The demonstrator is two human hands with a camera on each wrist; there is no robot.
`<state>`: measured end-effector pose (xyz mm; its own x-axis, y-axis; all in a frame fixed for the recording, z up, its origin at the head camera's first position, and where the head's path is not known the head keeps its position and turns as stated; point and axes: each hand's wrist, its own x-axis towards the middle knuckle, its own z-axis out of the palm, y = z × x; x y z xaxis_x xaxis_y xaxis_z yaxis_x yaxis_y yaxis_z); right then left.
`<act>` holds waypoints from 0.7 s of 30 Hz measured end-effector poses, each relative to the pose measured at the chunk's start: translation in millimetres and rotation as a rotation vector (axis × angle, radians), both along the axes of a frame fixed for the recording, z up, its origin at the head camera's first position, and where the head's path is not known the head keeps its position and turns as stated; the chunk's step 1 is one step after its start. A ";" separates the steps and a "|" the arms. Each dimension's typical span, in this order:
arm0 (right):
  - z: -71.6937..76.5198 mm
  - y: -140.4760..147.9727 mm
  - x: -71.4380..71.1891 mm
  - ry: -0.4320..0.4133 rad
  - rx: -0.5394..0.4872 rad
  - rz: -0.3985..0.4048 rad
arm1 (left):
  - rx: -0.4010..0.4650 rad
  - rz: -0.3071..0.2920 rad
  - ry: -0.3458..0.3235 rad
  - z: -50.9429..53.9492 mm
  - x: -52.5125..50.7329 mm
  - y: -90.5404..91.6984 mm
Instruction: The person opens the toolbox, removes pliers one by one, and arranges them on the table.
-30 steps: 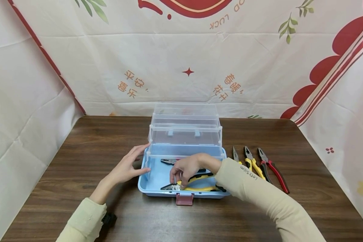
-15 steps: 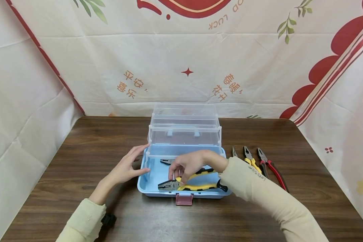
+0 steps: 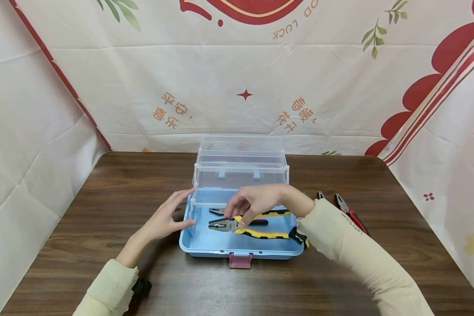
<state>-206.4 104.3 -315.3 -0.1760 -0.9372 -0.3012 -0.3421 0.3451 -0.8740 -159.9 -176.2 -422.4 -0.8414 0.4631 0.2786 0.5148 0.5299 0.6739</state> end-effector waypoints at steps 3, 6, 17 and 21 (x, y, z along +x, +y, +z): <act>5.2 8.1 -1.4 -0.001 -0.010 -0.038 | -0.005 -0.002 0.008 0.8 0.0 0.4; 9.9 16.6 -2.9 -0.002 -0.008 -0.079 | -0.012 0.001 0.007 1.1 -0.2 0.6; 15.9 53.5 -10.2 0.035 0.000 -0.207 | -0.015 -0.002 0.008 1.1 0.7 0.8; 15.6 69.3 -12.4 0.055 0.036 -0.278 | -0.022 -0.011 0.019 1.2 1.1 0.2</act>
<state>-218.8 173.6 -299.7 -0.4415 -0.8395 -0.3167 -0.2764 0.4630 -0.8422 -158.8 -175.9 -421.2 -0.8306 0.4789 0.2841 0.5336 0.5386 0.6521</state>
